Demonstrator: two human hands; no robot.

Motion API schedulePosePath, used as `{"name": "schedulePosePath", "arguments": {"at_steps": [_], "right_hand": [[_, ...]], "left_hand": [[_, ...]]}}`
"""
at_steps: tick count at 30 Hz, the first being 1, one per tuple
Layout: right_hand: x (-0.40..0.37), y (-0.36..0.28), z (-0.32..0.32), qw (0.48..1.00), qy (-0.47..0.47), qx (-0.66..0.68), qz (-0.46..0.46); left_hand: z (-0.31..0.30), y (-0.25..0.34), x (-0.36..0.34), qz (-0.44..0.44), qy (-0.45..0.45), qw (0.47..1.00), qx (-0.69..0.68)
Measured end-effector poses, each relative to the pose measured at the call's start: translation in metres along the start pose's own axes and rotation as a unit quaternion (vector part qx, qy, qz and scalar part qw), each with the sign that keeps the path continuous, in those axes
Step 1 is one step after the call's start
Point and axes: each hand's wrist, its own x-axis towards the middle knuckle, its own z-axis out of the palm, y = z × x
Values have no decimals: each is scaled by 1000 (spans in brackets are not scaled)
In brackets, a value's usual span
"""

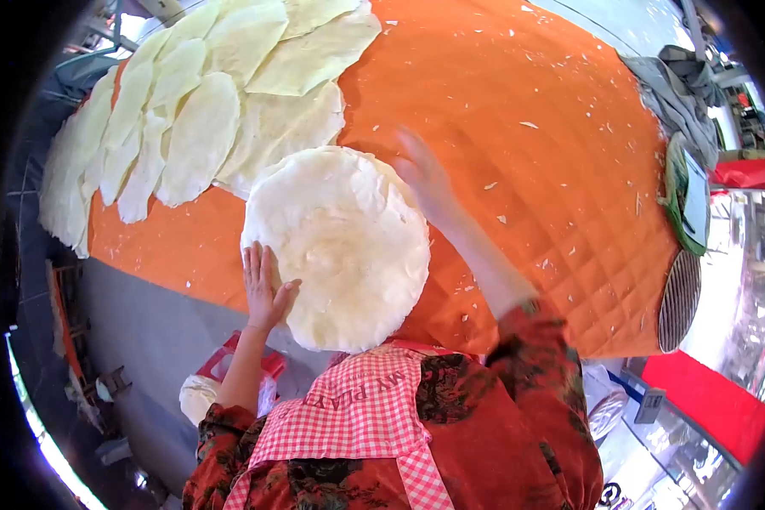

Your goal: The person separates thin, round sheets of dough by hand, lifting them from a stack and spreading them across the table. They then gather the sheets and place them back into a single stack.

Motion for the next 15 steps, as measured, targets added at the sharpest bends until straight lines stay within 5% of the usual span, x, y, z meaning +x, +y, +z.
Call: {"name": "schedulePosePath", "arguments": {"at_steps": [2, 5, 12, 15], "right_hand": [[-81, 35, -21, 980, 90, 146, 105], [-166, 48, 6, 969, 151, 175, 91], [-168, 35, 87, 956, 202, 211, 21], [-165, 7, 97, 934, 222, 270, 68]], "left_hand": [[-1, -19, -1, 19, 8, 993, -117], [-17, -30, -3, 9, 47, 942, -331], [-7, -66, -5, 80, 56, 969, -228], [-12, -77, -6, 95, 42, 970, -218]]}}
